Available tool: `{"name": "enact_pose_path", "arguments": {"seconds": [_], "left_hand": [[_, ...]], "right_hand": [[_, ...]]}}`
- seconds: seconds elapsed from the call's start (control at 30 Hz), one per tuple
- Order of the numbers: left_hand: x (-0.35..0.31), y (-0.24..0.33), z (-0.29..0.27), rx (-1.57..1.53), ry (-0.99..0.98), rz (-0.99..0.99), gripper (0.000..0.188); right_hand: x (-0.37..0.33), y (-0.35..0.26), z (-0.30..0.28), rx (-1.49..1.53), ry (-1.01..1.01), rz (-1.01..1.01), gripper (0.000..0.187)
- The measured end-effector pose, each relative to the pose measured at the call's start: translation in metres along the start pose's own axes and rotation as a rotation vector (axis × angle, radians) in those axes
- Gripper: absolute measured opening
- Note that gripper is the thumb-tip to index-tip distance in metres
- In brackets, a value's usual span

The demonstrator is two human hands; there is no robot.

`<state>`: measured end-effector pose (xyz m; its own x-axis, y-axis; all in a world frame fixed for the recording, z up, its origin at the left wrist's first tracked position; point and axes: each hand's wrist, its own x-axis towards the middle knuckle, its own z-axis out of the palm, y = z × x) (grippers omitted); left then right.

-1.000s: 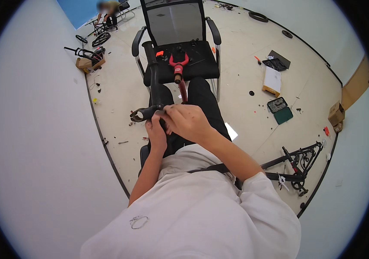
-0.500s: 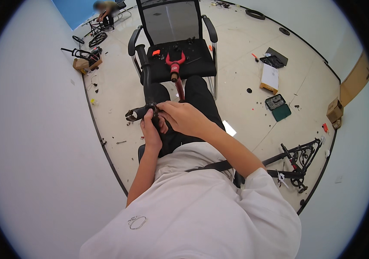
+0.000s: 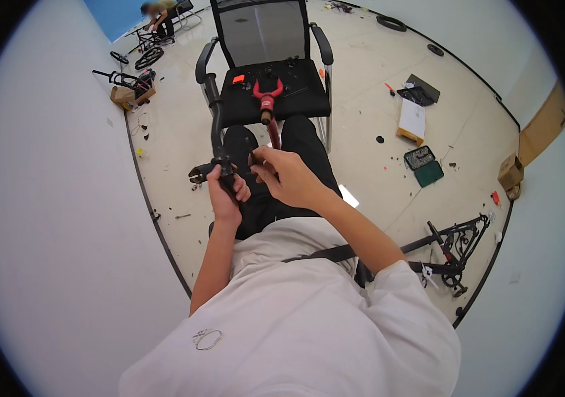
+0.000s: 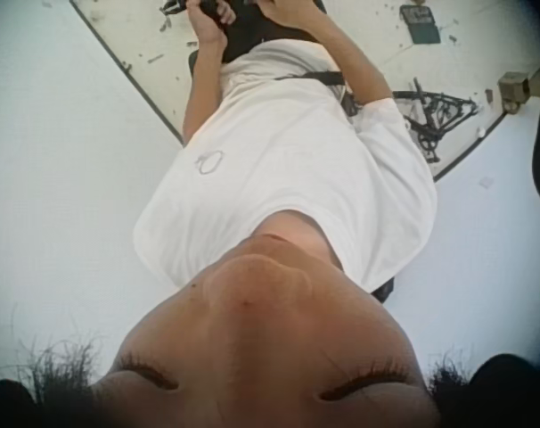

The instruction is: The person sits on a chair and uses an Allen key to tighten bolts on a bicycle handlebar stem. They repeatedly adjust the grip and rotate the tool to secure the component.

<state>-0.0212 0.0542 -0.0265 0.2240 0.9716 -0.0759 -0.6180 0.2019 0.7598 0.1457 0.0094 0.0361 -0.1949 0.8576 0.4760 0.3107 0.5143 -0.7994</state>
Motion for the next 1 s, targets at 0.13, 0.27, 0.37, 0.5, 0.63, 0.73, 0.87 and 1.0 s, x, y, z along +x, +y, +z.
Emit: {"name": "enact_pose_path", "arguments": {"seconds": [0.13,0.27,0.37,0.5,0.63,0.73,0.87,1.0], "left_hand": [[-0.001,0.007,-0.005,-0.098,-0.138,0.002,0.043],[-0.003,0.007,-0.004,-0.069,-0.208,0.001,0.044],[-0.005,0.007,0.001,-0.036,-0.216,-0.014,0.044],[-0.006,0.006,0.002,-0.009,-0.216,-0.02,0.045],[-0.004,0.004,0.0,0.042,-0.241,-0.015,0.045],[-0.004,0.005,-0.001,0.055,-0.224,-0.018,0.045],[-0.001,-0.001,-0.007,0.051,-0.224,-0.034,0.047],[-0.004,-0.001,-0.001,0.056,-0.199,-0.04,0.046]], "right_hand": [[0.003,0.023,0.011,0.186,0.039,0.103,0.008],[0.013,0.024,0.02,0.195,0.026,0.08,0.008],[0.018,0.024,0.02,0.132,0.008,0.056,0.009],[0.018,0.024,0.017,0.073,-0.016,0.058,0.011],[0.022,0.022,0.016,-0.176,-0.032,-0.107,0.016],[0.027,0.013,0.014,-0.278,-0.059,-0.198,0.018],[0.025,0.014,0.016,-0.215,-0.069,-0.149,0.018],[0.025,0.027,0.015,0.139,-0.044,0.128,0.015]]}}
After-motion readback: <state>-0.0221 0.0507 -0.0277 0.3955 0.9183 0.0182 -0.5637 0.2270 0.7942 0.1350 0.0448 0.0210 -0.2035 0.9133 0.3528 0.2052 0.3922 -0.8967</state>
